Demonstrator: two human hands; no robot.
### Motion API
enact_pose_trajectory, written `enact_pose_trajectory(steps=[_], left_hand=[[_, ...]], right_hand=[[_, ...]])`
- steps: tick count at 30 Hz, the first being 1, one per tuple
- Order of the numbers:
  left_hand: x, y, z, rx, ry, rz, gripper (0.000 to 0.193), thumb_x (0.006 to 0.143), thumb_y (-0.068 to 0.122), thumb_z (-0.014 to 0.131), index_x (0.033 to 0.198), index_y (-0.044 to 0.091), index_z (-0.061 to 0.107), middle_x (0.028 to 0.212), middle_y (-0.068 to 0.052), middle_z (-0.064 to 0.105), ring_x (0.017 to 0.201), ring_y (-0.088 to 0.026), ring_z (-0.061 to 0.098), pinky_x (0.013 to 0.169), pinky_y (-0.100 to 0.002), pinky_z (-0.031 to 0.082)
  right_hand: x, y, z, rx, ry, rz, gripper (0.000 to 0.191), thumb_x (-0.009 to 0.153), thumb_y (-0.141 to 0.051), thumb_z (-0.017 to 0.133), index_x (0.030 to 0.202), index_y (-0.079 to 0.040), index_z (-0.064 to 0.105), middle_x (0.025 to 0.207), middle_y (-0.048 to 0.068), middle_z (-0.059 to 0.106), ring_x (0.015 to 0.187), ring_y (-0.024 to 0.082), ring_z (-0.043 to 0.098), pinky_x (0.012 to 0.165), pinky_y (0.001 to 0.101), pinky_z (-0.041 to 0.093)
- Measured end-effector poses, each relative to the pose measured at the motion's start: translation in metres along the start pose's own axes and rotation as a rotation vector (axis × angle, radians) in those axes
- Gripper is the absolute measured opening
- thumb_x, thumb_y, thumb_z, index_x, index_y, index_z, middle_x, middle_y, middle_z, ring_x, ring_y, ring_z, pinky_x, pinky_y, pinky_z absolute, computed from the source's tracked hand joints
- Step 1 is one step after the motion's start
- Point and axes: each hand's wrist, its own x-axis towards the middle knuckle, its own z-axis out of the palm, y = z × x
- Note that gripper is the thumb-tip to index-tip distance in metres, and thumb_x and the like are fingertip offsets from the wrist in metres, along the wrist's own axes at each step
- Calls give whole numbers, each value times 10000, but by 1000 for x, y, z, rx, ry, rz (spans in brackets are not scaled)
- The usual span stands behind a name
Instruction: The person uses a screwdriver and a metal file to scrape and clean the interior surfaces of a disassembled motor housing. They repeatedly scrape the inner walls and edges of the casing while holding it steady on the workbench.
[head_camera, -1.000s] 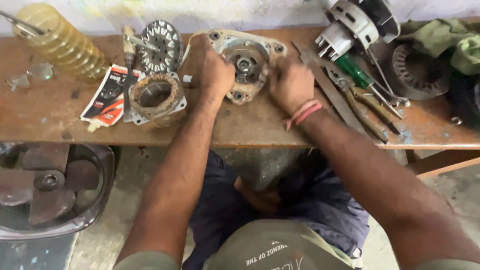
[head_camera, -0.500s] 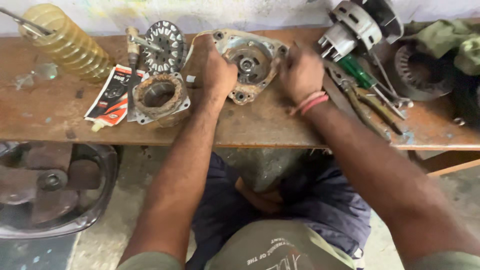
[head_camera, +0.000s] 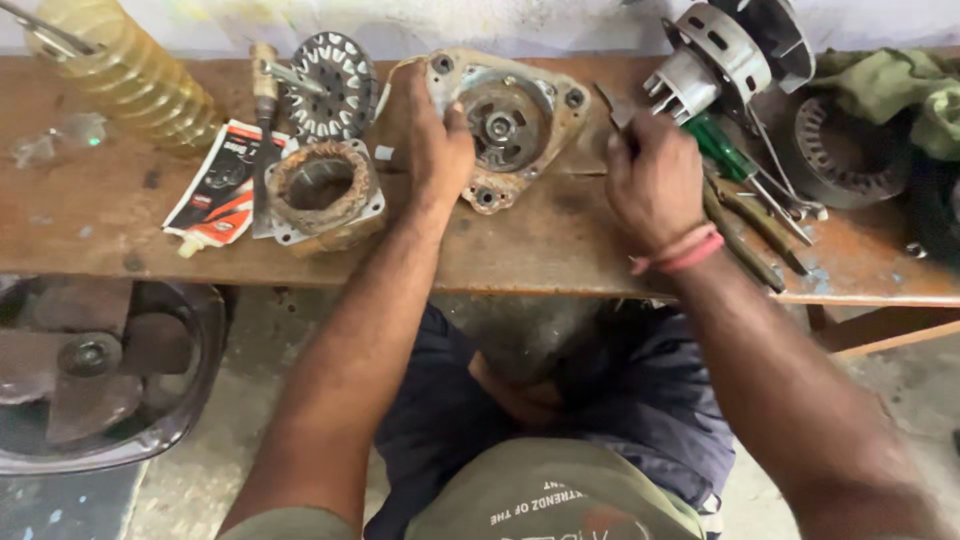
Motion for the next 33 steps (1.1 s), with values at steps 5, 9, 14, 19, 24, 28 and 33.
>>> enact_pose_trajectory(steps=[5, 9, 14, 19, 24, 28, 33], left_hand=[[1, 1, -1, -112, -14, -27, 618, 973, 0, 655, 1530, -29, 389, 1466, -243, 555, 1373, -344, 560, 1172, -408, 432], [4, 12, -5, -429, -112, -112, 469, 997, -24, 619, 1452, -40, 503, 1302, -198, 686, 1198, -258, 689, 1040, -346, 557], [0, 29, -14, -523, -157, -45, 480, 967, 17, 656, 1422, -23, 509, 1219, -136, 704, 1076, -170, 699, 912, -305, 582], [2, 47, -26, -210, -216, -114, 285, 945, 82, 738, 1216, 13, 681, 1016, -116, 778, 876, -187, 722, 771, -324, 579], [5, 75, -29, -36, -75, 445, 311, 1024, 102, 640, 1327, 32, 625, 1282, -138, 640, 1150, -290, 663, 959, -437, 575], [3, 98, -37, 44, -291, 546, 336, 1023, 116, 642, 1347, 25, 630, 1348, -200, 581, 1196, -368, 621, 990, -455, 551], [1, 109, -45, 8, -284, 575, 329, 1018, 74, 639, 1343, 31, 616, 1344, -177, 594, 1239, -387, 613, 1068, -470, 529]], right_hand=[[-11, 30, -89, -263, 62, -106, 96, 1024, -89, 702, 1049, 2, 716, 991, 189, 709, 953, 384, 671, 844, 485, 533], [-24, 60, -125, -421, -178, 61, 97, 945, -101, 700, 1017, -88, 763, 996, 166, 729, 933, 337, 683, 865, 486, 567], [-46, 80, -115, -621, -275, -6, 144, 913, -117, 659, 1033, -100, 737, 961, 140, 739, 972, 363, 680, 787, 480, 567], [-44, 83, -107, -647, -224, -9, 101, 924, -105, 646, 1014, -86, 689, 942, 162, 712, 926, 360, 683, 797, 486, 565], [-41, 82, -103, -723, -266, 36, 85, 931, -121, 631, 986, -70, 671, 904, 168, 717, 897, 364, 692, 744, 497, 563], [-39, 83, -101, -720, -284, 66, 125, 911, -129, 615, 1000, -72, 682, 897, 181, 725, 937, 388, 697, 720, 511, 565], [-31, 79, -101, -770, -344, 137, 180, 909, -152, 623, 1058, -81, 695, 881, 212, 726, 895, 406, 701, 702, 515, 570]])
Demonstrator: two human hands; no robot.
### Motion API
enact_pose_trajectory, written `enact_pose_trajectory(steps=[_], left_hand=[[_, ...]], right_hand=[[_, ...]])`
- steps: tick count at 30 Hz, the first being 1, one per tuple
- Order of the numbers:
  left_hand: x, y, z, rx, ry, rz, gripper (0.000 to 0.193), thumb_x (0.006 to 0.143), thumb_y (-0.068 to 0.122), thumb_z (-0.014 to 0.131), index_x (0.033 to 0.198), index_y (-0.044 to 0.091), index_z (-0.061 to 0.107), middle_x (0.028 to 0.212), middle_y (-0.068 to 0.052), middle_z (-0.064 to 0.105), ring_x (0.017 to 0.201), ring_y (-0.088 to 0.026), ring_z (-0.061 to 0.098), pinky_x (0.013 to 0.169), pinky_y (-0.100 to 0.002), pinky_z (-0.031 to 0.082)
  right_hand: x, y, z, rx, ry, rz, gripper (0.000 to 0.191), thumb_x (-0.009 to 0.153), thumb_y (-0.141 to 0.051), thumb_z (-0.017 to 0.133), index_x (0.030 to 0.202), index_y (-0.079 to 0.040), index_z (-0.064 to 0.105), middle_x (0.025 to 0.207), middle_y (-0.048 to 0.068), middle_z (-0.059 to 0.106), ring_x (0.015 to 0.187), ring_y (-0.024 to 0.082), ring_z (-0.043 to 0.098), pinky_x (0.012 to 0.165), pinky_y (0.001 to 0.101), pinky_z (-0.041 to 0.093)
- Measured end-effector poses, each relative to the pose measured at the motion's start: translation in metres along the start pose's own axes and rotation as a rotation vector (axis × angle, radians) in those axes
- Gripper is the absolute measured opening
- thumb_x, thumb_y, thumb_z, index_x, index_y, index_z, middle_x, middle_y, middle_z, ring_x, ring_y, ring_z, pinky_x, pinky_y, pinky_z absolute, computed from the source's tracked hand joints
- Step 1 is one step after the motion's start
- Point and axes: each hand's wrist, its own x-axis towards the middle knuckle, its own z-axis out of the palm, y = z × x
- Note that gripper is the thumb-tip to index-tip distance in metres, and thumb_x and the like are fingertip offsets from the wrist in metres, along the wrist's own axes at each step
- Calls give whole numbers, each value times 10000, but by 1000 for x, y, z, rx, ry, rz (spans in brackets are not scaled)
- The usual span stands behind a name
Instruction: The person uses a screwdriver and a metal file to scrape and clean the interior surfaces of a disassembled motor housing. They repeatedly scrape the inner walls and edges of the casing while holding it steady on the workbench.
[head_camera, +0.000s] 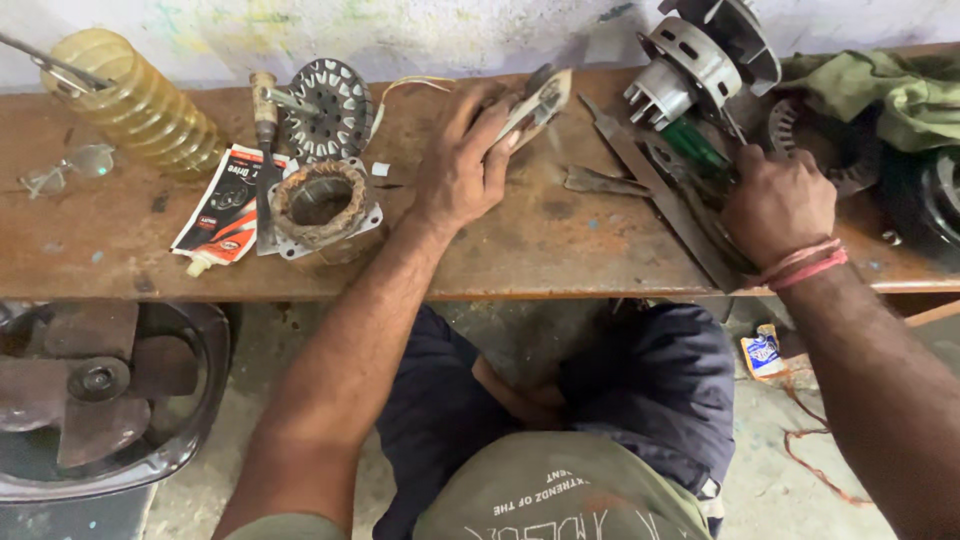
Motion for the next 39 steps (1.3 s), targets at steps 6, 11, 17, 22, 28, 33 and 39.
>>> enact_pose_trajectory(steps=[6, 11, 17, 22, 28, 33, 39], left_hand=[[-13, -16, 24, -44, 236, -199, 391, 977, 35, 590, 1364, -24, 579, 1300, -203, 578, 1155, -299, 635, 917, -380, 604], [-22, -53, 48, -271, 416, -721, 153, 981, 74, 659, 1108, -7, 685, 987, -124, 753, 889, -216, 708, 785, -359, 544], [-33, -80, 53, -269, 386, -861, 214, 905, 91, 724, 1088, -15, 692, 965, -117, 772, 872, -206, 726, 789, -351, 551], [-40, -84, 52, -377, 388, -844, 280, 859, 72, 744, 1115, -25, 690, 1023, -122, 764, 928, -208, 718, 826, -350, 557], [-40, -83, 54, -365, 368, -808, 285, 861, 79, 749, 1119, -22, 684, 1029, -127, 768, 940, -210, 732, 841, -352, 566], [-39, -77, 49, -292, 352, -777, 284, 867, 65, 743, 1128, -30, 686, 1039, -153, 772, 965, -253, 742, 860, -372, 565], [-40, -78, 50, -194, 324, -719, 458, 823, 52, 776, 1243, -29, 614, 1105, -167, 743, 1027, -277, 733, 896, -389, 562]], right_hand=[[4, -2, -9, 47, -18, 22, 168, 896, -158, 635, 1004, -78, 734, 905, 211, 744, 937, 412, 716, 786, 507, 579], [6, 2, -18, 124, -138, 74, 288, 867, -270, 703, 1111, -133, 769, 967, 231, 743, 911, 423, 720, 789, 525, 571], [19, -6, -39, 92, -239, 73, 256, 906, -251, 683, 1106, -116, 768, 924, 253, 750, 860, 420, 740, 758, 520, 584], [3, 9, -39, 266, -49, 20, 317, 867, -356, 755, 1003, -69, 762, 914, 239, 730, 878, 419, 721, 813, 516, 572], [-11, 37, -10, 250, -19, -101, 182, 906, -227, 689, 997, -80, 748, 856, 219, 719, 816, 425, 707, 801, 528, 574], [-5, 21, -17, 211, 130, -182, 119, 924, -98, 640, 1006, -55, 715, 935, 197, 727, 859, 378, 716, 811, 504, 570], [-21, -10, -75, 903, 339, -82, 253, 970, 43, 687, 1222, 40, 686, 1081, 173, 728, 959, 274, 721, 818, 401, 581]])
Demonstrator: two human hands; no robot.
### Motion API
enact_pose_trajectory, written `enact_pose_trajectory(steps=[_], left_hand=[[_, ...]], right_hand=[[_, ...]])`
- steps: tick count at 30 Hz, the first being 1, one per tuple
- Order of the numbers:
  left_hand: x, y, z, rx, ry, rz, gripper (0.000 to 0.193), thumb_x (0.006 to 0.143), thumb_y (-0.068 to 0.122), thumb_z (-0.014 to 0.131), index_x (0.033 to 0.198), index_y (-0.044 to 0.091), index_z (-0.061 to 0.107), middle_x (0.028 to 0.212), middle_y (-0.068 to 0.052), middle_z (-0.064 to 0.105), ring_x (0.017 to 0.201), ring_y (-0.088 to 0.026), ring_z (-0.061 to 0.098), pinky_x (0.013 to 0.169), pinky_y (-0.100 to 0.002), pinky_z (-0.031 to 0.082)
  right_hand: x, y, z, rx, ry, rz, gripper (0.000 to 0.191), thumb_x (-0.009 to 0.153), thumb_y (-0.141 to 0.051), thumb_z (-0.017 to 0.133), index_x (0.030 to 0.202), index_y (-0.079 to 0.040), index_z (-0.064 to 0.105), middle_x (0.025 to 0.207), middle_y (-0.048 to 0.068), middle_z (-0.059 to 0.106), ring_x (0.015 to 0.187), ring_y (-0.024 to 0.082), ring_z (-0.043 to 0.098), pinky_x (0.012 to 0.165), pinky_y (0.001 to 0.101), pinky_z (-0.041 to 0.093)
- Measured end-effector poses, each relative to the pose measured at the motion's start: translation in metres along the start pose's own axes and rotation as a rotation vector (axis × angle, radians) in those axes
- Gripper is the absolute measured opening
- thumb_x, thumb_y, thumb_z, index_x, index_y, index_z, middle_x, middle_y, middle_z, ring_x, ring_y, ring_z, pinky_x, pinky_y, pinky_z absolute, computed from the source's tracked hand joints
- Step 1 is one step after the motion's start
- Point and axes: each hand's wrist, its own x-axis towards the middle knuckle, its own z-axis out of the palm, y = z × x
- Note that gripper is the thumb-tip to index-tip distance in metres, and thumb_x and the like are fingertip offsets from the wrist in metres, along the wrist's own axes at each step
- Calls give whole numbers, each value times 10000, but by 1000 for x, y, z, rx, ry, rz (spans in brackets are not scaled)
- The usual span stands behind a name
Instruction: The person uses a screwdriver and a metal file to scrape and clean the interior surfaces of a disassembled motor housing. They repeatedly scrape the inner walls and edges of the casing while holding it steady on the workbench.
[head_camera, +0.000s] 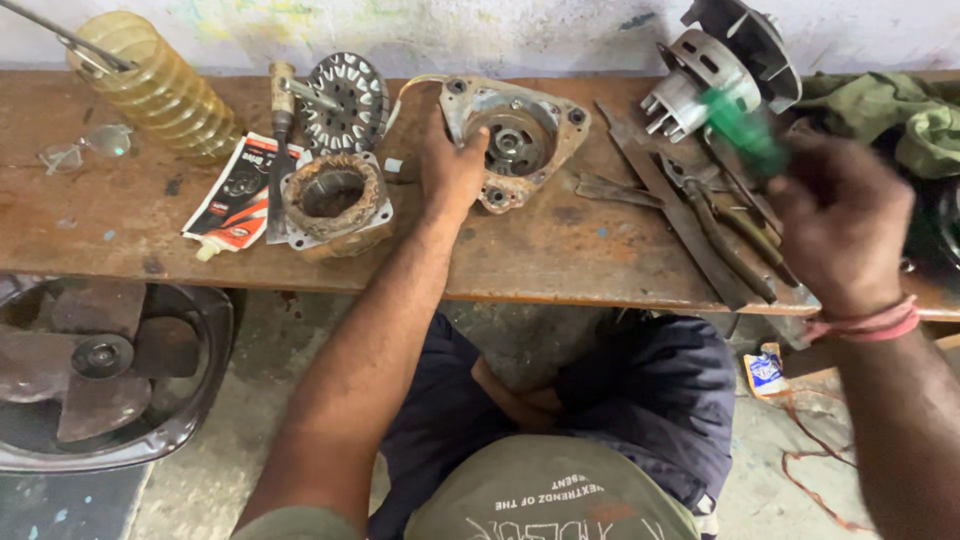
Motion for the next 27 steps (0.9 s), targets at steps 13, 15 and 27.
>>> enact_pose_trajectory(steps=[13, 15, 27], left_hand=[[3, -9, 1, 56, 67, -37, 403, 827, 27, 751, 1181, -36, 568, 1074, -182, 713, 1003, -295, 714, 904, -406, 544], [2, -10, 1, 6, 68, -53, 397, 827, 35, 740, 1176, -36, 563, 1060, -169, 716, 993, -295, 723, 897, -401, 556], [-2, 9, -1, 311, 31, 32, 1040, 829, 196, 852, 1610, -11, 196, 1660, -299, 220, 1530, -464, 195, 1234, -565, 168]], right_hand=[[19, -32, 154, 838, 109, -5, 200, 1031, 119, 660, 1163, 6, 561, 1168, 164, 704, 1040, 204, 702, 936, 325, 579], [28, -30, 167, 726, 169, 15, 245, 992, 113, 700, 1168, 29, 551, 1094, 163, 657, 986, 210, 673, 885, 338, 571], [21, -31, 154, 282, 15, 87, 113, 891, -106, 763, 944, -27, 701, 951, 119, 774, 849, 225, 746, 784, 358, 583]])
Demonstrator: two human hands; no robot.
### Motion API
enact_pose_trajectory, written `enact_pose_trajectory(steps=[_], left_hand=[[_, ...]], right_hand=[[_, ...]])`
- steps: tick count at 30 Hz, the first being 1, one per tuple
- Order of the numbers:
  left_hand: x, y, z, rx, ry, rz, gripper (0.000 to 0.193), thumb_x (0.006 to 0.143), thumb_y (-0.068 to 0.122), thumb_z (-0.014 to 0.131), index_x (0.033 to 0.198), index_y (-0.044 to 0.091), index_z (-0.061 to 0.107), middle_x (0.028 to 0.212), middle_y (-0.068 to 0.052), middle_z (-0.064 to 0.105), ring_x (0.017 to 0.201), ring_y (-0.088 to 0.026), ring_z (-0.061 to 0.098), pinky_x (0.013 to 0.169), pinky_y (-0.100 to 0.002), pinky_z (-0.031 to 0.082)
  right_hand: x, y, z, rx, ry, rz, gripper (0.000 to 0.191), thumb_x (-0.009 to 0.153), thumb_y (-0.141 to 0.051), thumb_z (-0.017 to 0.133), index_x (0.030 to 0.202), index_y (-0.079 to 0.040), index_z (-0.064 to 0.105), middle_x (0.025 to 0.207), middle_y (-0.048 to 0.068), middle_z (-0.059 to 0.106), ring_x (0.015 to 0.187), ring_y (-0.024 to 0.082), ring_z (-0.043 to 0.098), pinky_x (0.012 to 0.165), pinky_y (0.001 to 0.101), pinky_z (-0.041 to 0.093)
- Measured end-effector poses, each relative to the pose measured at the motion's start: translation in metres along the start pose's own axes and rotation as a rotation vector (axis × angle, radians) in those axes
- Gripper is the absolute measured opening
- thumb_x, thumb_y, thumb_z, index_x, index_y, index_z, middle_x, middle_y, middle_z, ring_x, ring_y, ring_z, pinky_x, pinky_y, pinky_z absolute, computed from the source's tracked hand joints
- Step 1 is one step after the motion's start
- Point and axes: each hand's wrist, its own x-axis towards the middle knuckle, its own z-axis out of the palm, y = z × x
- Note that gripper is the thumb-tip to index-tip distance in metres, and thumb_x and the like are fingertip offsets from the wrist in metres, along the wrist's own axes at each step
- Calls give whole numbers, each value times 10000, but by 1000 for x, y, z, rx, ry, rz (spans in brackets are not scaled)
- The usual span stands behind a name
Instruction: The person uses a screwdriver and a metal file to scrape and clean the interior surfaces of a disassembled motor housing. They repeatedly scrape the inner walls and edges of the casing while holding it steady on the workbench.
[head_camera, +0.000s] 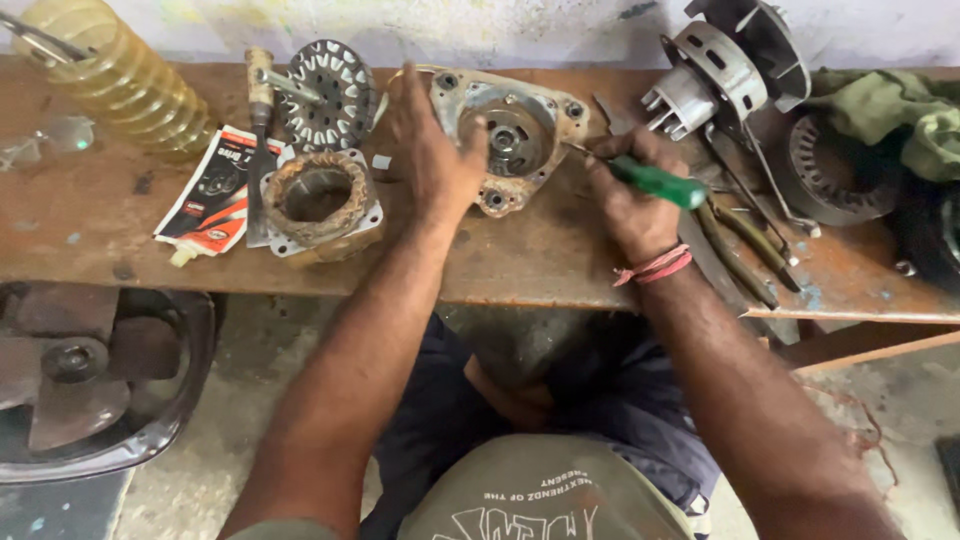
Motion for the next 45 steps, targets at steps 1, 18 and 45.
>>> enact_pose_trajectory(steps=[1, 18, 45], left_hand=[[-1, 9, -9, 107, -68, 130, 1047, 869, 267, 855, 1634, 16, 186, 1687, -261, 206, 1561, -427, 200, 1270, -576, 152], [34, 94, -1, 689, -878, 273, 1183, 651, 721, 818, 1571, 160, 329, 1638, -226, 238, 1531, -451, 129, 1194, -701, -32], [28, 100, 0, 722, -815, 274, 1125, 679, 602, 831, 1573, 109, 359, 1642, -230, 263, 1532, -462, 157, 1197, -720, 2]], right_hand=[[1, 0, 0, -2, 1, 7, 124, 890, -105, 766, 922, -20, 682, 925, 129, 762, 830, 234, 735, 773, 359, 576], [10, 1, 11, -189, 20, -161, 150, 896, -97, 837, 920, -13, 714, 811, 136, 717, 694, 218, 697, 592, 342, 540], [6, -3, 11, -186, 44, -247, 216, 885, -33, 820, 821, 0, 617, 754, 155, 630, 650, 286, 629, 582, 385, 478]])
